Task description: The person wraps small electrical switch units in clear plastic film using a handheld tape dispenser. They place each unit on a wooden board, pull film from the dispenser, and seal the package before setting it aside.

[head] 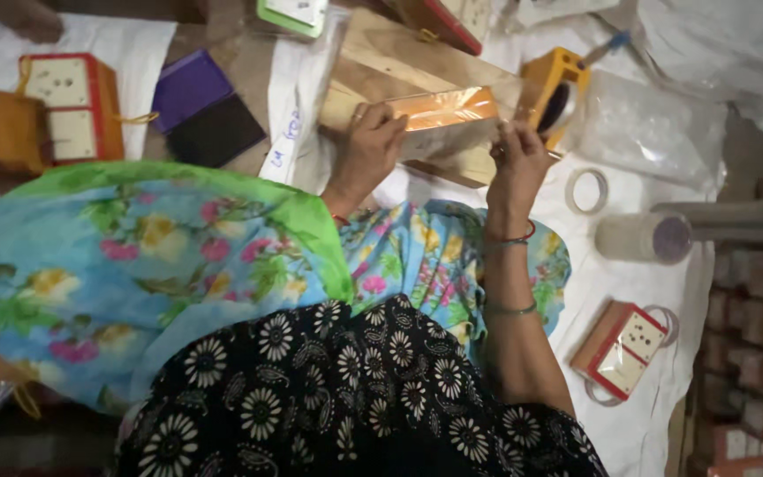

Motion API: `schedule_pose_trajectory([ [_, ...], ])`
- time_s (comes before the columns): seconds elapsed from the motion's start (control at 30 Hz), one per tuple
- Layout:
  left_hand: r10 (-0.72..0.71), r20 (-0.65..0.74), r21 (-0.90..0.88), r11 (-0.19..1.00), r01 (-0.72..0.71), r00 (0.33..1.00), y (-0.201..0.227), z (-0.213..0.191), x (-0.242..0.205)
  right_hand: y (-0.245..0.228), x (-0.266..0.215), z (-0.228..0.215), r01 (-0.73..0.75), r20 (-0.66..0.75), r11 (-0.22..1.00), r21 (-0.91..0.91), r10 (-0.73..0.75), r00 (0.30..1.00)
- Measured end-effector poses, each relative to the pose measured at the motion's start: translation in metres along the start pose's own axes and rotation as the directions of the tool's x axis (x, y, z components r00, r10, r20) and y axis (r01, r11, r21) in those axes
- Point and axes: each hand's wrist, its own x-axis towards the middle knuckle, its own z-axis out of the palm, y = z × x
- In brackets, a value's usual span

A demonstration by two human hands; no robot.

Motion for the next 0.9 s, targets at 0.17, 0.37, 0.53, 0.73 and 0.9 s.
schedule_pose_trajectory([
  [0.17, 0.012, 0.018, 0.07, 0.997, -0.013, 1.0, 0.001, -0.001, 0.002, -0.019, 0.001, 0.082, 0.061, 0.325, 0.961, -0.269, 0.031, 0.945],
  [0.37, 0.003, -0.011, 0.103, 0.995, -0.002, 1.0, 0.002, 0.0, 0.003, -0.012, 0.023, 0.112, 0.429, 0.444, 0.487, -0.761, -0.092, 0.892],
  [0.53, -0.025, 0.026, 0.047, 0.999, 0.024, 0.999, 0.001, -0.001, 0.002, -0.007, 0.04, 0.108, 0.46, 0.513, 0.39, -0.797, 0.037, 0.857],
  [0.73, -0.026, 0.078, 0.139, 0.99, 0.015, 0.997, 0.002, 0.002, 0.003, -0.005, 0.044, 0.104, 0.659, 0.673, 0.267, -0.704, -0.049, 0.738],
  [0.9, -0.078, 0.15, 0.179, 0.983, 0.05, 0.986, -0.003, 0.009, 0.003, -0.009, 0.017, 0.083, 0.441, 0.549, 0.556, -0.705, 0.034, 0.835],
])
